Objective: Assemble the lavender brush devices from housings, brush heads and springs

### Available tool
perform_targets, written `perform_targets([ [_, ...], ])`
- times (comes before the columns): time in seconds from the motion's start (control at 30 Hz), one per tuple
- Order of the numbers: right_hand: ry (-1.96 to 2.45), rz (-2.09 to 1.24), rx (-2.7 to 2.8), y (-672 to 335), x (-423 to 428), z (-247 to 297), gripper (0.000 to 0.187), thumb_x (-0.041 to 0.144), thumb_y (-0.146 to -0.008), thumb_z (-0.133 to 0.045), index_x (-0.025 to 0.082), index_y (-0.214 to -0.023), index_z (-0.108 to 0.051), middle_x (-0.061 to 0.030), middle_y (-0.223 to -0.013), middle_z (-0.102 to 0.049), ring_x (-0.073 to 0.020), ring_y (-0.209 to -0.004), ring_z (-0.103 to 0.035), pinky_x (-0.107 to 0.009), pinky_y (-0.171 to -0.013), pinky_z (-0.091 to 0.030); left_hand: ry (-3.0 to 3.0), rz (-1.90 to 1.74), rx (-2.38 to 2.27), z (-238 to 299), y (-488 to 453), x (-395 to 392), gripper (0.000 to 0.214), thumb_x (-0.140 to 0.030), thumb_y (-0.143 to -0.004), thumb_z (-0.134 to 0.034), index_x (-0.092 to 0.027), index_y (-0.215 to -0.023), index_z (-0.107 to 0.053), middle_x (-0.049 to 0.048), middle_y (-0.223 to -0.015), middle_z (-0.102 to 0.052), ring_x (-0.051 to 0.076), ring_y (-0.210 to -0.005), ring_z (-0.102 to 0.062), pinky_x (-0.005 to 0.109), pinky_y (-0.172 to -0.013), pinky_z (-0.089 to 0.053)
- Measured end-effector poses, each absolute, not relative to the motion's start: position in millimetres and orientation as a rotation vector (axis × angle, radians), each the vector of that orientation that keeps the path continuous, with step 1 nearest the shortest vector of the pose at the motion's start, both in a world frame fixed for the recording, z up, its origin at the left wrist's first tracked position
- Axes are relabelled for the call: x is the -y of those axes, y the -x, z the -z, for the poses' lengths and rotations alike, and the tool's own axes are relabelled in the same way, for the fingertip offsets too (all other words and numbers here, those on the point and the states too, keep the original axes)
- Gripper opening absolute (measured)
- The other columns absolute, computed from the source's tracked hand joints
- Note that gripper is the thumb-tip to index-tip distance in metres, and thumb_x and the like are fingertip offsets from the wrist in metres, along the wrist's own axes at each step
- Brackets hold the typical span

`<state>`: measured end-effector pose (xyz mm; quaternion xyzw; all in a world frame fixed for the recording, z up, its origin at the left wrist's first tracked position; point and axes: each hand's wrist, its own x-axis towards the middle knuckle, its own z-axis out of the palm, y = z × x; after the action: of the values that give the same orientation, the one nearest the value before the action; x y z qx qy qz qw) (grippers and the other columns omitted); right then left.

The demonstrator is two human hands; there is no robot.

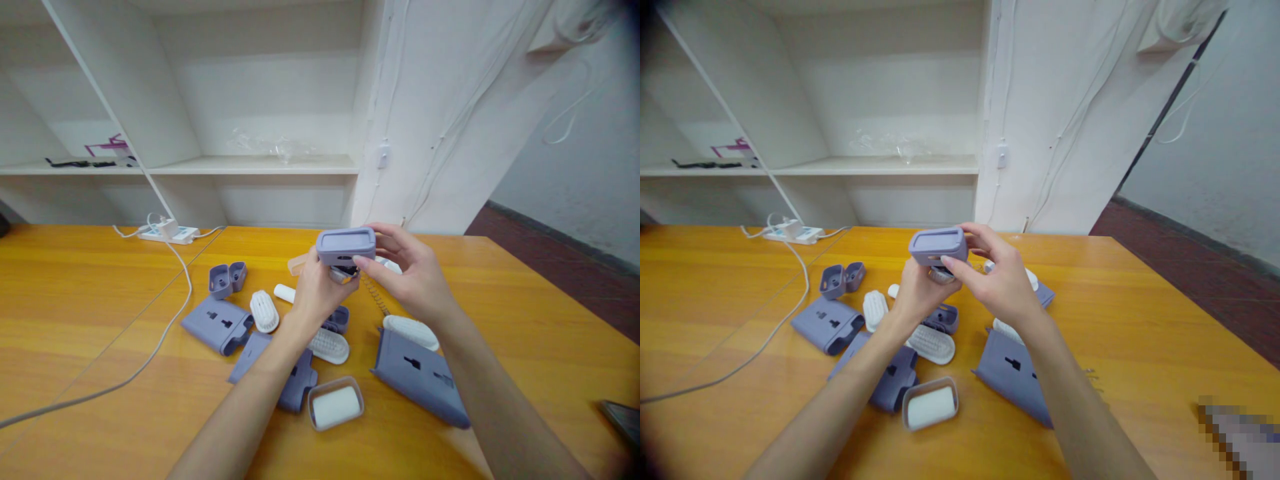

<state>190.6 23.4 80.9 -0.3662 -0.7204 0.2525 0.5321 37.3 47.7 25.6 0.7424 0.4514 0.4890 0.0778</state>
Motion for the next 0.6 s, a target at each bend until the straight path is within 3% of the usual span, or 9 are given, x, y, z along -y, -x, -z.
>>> perform_targets([
  [0.1, 0.896, -0.473, 1.778, -190.7, -20.6, -81.9, 0.039, 0.030, -0.077, -0.073, 0.023, -0.112, -0.055, -0.0049, -0.105, -0.069, -0.0215, -0.098, -0.067, -0.038, -0.091, -0.053, -2.208, -1.412, -1.532, -29.0, -33.7, -45.5, 0.041, -0.034, -0.074, -0.070, -0.021, -0.111, -0.059, 0.0093, -0.112, -0.062, 0.026, -0.105, -0.061, 0.035, -0.085, -0.050],
  [0.2, 0.949, -0.327, 1.841, -193.0, -20.3, -83.0, 0.051, 0.028, -0.078, -0.071, 0.023, -0.124, -0.051, -0.0046, -0.104, -0.070, -0.0209, -0.094, -0.067, -0.037, -0.089, -0.053, -2.210, -1.331, -1.687, -29.0, -32.5, -44.1, 0.050, -0.038, -0.073, -0.071, -0.021, -0.117, -0.052, 0.0103, -0.110, -0.062, 0.028, -0.104, -0.062, 0.038, -0.083, -0.049],
  [0.27, 0.995, -0.224, 1.881, -195.4, -21.5, -83.8, 0.059, 0.027, -0.079, -0.068, 0.024, -0.134, -0.048, -0.0060, -0.111, -0.069, -0.0219, -0.096, -0.067, -0.038, -0.090, -0.052, -2.188, -1.342, -1.726, -27.3, -33.1, -44.9, 0.061, -0.039, -0.072, -0.071, -0.021, -0.123, -0.043, 0.0100, -0.107, -0.062, 0.029, -0.101, -0.063, 0.040, -0.082, -0.048],
  [0.37, 1.076, -0.097, 1.902, -199.5, -24.8, -84.7, 0.054, 0.029, -0.080, -0.066, 0.022, -0.131, -0.053, -0.0091, -0.123, -0.066, -0.0257, -0.103, -0.066, -0.041, -0.092, -0.050, -2.170, -1.445, -1.702, -23.3, -34.6, -48.7, 0.075, -0.035, -0.069, -0.073, -0.019, -0.130, -0.032, 0.0112, -0.111, -0.061, 0.029, -0.102, -0.062, 0.042, -0.083, -0.047],
  [0.6, 1.179, -0.343, 1.821, -204.2, -30.1, -81.3, 0.043, 0.034, -0.079, -0.068, 0.023, -0.117, -0.051, -0.0050, -0.097, -0.070, -0.0215, -0.080, -0.067, -0.033, -0.071, -0.052, -2.282, -1.590, -1.597, -23.1, -33.7, -51.2, 0.068, -0.023, -0.066, -0.072, -0.017, -0.126, -0.041, 0.0122, -0.117, -0.058, 0.029, -0.111, -0.052, 0.043, -0.093, -0.042],
])
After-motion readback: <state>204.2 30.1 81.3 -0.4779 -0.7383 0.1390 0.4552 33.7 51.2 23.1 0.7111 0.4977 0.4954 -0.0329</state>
